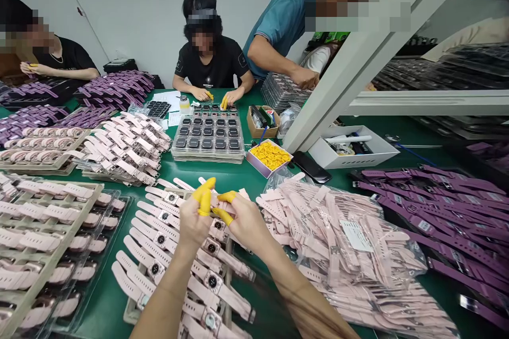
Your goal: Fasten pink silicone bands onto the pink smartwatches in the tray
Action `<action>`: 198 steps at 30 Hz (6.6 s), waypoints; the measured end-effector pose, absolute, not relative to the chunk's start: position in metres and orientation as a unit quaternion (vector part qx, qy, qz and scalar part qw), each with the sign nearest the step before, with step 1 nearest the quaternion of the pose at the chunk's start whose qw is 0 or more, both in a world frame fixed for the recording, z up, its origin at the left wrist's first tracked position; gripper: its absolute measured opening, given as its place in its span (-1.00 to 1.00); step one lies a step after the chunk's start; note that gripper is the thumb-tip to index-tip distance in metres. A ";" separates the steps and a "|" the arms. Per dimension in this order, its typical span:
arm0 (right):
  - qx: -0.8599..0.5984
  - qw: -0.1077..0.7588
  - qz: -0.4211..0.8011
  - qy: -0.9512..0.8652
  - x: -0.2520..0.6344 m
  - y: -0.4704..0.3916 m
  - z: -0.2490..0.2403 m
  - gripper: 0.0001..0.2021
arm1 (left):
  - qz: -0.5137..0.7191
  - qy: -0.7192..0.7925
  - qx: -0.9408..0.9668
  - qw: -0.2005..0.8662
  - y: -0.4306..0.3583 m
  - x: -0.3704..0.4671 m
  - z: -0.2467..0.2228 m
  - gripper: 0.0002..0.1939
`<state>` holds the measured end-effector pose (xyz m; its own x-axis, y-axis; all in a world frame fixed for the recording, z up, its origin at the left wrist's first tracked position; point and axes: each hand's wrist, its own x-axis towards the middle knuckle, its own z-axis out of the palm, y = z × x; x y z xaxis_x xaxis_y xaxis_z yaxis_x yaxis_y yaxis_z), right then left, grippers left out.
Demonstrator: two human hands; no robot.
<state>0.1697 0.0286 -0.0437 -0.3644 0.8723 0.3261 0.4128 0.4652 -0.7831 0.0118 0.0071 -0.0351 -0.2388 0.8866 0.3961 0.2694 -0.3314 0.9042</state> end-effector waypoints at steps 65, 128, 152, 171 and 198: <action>-0.254 0.485 0.582 -0.601 0.165 0.043 -0.061 -0.68 | 0.620 0.333 0.470 0.532 0.006 -0.004 -0.024 -0.61; -0.194 0.432 0.544 -0.692 0.188 0.045 -0.037 -0.65 | 0.534 0.379 0.458 0.601 0.007 0.000 -0.038 -0.54; -0.207 0.420 0.438 -0.768 0.193 0.049 -0.036 -0.69 | 0.529 0.459 0.522 0.487 0.010 0.001 -0.026 -0.61; -0.264 0.453 0.469 -0.710 0.197 0.050 -0.032 -0.57 | 0.490 0.490 0.568 0.444 0.017 -0.029 0.003 -0.64; -0.279 0.477 0.477 -0.684 0.206 0.056 -0.037 -0.55 | 0.175 0.526 0.711 0.434 0.085 -0.086 -0.032 -0.62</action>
<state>0.2055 0.0563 -0.0368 -0.3905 0.8355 0.3867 -0.0732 0.3905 -0.9177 -0.0857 0.0848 -0.0319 0.3863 0.8989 -0.2069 0.5949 -0.0714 0.8006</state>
